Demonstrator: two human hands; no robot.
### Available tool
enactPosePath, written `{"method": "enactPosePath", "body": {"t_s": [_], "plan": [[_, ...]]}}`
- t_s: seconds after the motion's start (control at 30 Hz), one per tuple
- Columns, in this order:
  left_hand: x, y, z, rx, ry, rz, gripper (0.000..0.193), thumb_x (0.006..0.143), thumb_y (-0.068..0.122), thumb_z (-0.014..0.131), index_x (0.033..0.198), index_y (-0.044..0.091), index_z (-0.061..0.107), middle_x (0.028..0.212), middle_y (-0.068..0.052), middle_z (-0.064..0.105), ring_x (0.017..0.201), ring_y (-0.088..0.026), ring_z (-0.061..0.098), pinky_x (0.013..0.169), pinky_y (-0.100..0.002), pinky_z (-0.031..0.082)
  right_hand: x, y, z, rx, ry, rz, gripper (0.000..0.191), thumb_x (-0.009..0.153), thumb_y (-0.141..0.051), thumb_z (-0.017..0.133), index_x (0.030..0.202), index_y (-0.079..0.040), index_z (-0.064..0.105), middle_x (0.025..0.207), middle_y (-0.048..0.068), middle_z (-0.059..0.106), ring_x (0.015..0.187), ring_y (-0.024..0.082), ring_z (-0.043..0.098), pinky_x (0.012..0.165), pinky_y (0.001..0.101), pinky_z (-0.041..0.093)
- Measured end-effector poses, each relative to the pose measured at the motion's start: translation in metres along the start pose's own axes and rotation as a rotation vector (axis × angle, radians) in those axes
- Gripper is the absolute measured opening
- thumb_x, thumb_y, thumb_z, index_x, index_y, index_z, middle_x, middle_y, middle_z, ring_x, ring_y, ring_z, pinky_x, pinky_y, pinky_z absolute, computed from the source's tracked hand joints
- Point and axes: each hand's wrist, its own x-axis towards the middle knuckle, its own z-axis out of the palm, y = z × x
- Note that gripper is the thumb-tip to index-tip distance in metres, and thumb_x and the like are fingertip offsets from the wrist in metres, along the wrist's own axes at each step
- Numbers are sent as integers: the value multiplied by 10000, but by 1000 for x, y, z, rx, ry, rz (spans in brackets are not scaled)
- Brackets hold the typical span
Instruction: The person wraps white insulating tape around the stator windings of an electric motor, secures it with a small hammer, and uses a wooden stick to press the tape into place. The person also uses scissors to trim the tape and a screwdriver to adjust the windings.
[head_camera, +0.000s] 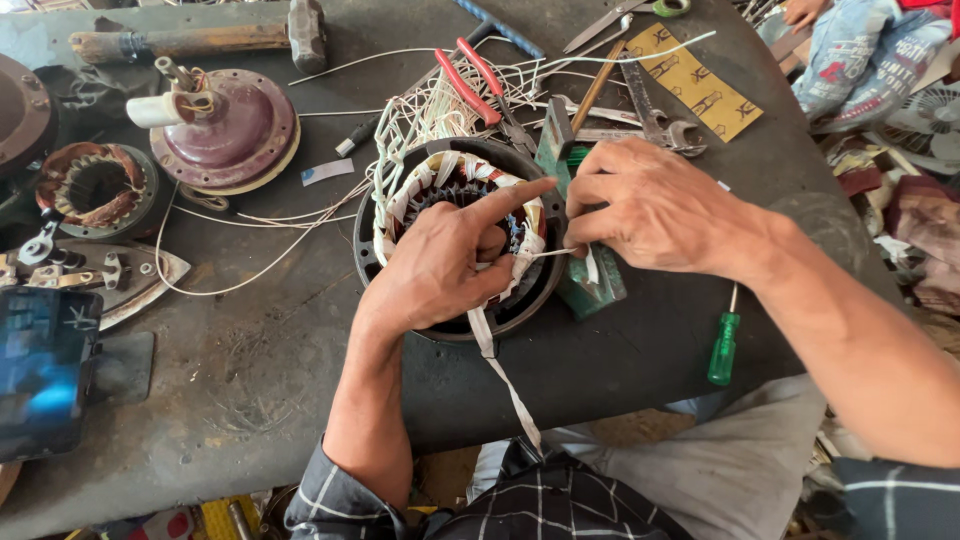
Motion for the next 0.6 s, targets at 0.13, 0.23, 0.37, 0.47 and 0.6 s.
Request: {"method": "enactPosePath", "body": {"t_s": [0.13, 0.23, 0.37, 0.47, 0.6], "plan": [[1, -1, -2, -2, -15, 21, 726, 828, 53, 655, 1531, 117, 484, 486, -45, 381, 409, -212, 387, 488, -402, 301, 1, 7, 1, -71, -42, -71, 197, 702, -91, 696, 858, -176, 782, 938, -29, 671, 1049, 241, 600, 963, 428, 473], [-1, 0, -1, -13, -27, -1, 740, 839, 53, 645, 1552, 143, 466, 489, -42, 382, 411, -214, 381, 491, -396, 317, 0, 11, 1, -126, -55, -119, 249, 664, -94, 695, 883, -182, 775, 959, -18, 668, 1050, 242, 604, 962, 438, 474], [-3, -1, 0, -2, -27, 4, 791, 843, 40, 629, 1591, 158, 400, 487, -44, 383, 409, -215, 380, 495, -406, 315, -3, 16, 3, -155, 20, -177, 248, 681, -105, 699, 901, -197, 765, 991, -15, 666, 1057, 231, 618, 963, 434, 478], [-4, -3, 0, 16, -29, 13, 787, 865, 36, 617, 1604, 167, 381, 494, -48, 374, 410, -219, 376, 499, -408, 320, -7, 18, 7, -181, 32, -193, 236, 694, -123, 711, 912, -196, 767, 976, -18, 662, 1036, 229, 627, 930, 416, 481], [-6, -2, -2, 26, -39, -8, 785, 877, 31, 610, 1611, 177, 374, 491, -48, 363, 408, -224, 379, 501, -412, 310, -12, 21, 12, -163, 58, -202, 210, 708, -133, 716, 904, -197, 759, 960, -35, 660, 1024, 222, 632, 921, 409, 483]]}}
